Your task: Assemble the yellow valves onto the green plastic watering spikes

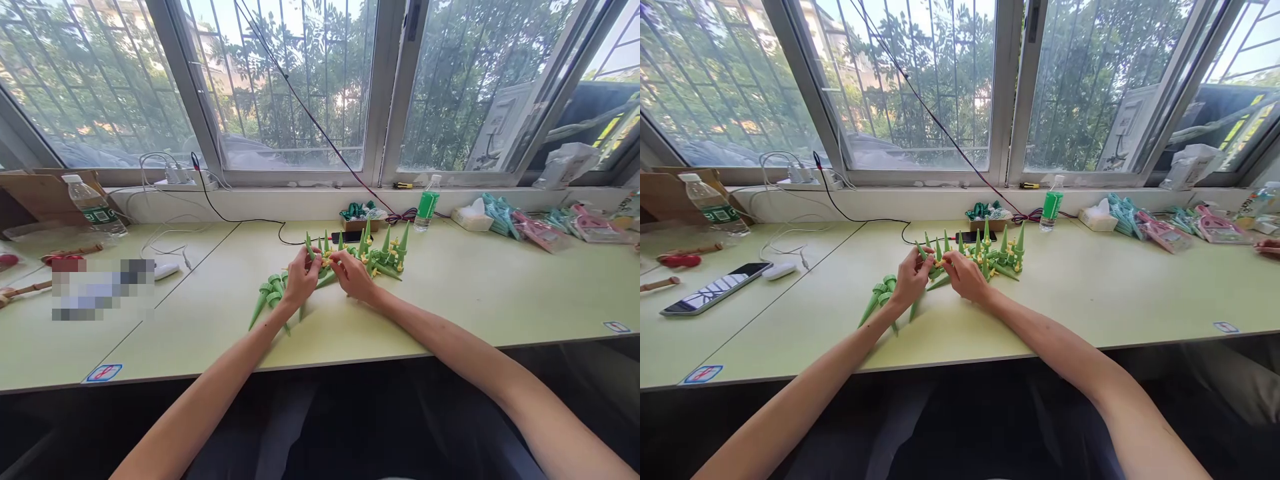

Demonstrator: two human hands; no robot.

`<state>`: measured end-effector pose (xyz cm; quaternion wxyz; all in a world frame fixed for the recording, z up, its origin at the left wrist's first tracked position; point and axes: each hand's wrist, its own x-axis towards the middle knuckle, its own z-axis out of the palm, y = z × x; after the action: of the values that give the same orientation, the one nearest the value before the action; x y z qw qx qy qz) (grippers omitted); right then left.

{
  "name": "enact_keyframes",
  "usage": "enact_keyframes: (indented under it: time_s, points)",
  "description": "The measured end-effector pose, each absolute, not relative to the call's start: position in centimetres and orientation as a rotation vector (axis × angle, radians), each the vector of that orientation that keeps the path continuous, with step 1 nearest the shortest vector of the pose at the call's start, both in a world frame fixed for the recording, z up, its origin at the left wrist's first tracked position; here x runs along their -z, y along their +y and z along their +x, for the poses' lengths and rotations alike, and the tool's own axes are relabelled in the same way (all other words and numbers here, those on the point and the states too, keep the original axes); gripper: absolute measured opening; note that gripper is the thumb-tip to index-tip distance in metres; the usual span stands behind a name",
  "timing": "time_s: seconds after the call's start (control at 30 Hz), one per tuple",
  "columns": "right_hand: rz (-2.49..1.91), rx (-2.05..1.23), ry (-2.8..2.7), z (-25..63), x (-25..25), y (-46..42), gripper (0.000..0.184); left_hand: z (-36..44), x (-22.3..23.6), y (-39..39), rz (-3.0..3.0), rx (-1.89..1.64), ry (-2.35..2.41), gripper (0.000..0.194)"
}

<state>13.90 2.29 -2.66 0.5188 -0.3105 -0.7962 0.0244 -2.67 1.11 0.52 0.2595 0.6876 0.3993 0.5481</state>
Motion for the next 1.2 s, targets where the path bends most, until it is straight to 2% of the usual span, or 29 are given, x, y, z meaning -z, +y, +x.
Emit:
enact_keyframes:
  time_s: [0.37,0.63,0.9,1.2]
  points:
    - [-0.863,-0.151,-1.95,14.05,2.32,2.34,0.03,-2.83,-0.16,1.26,2.021,-1.453,1.122,0.019]
    - [-0.8,-0.154,-1.939,13.82,2.26,2.03,0.022,-2.72,-0.38,1.16,2.01,-1.482,1.113,0.018]
    - [-0.855,-0.191,-1.967,14.11,2.43,2.27,0.033,-2.71,-0.01,1.22,2.061,-1.425,1.146,0.018]
    - [-0.822,-0.198,-1.953,13.85,2.33,1.95,0.025,-2.63,-0.45,1.06,2.006,-1.479,1.123,0.016]
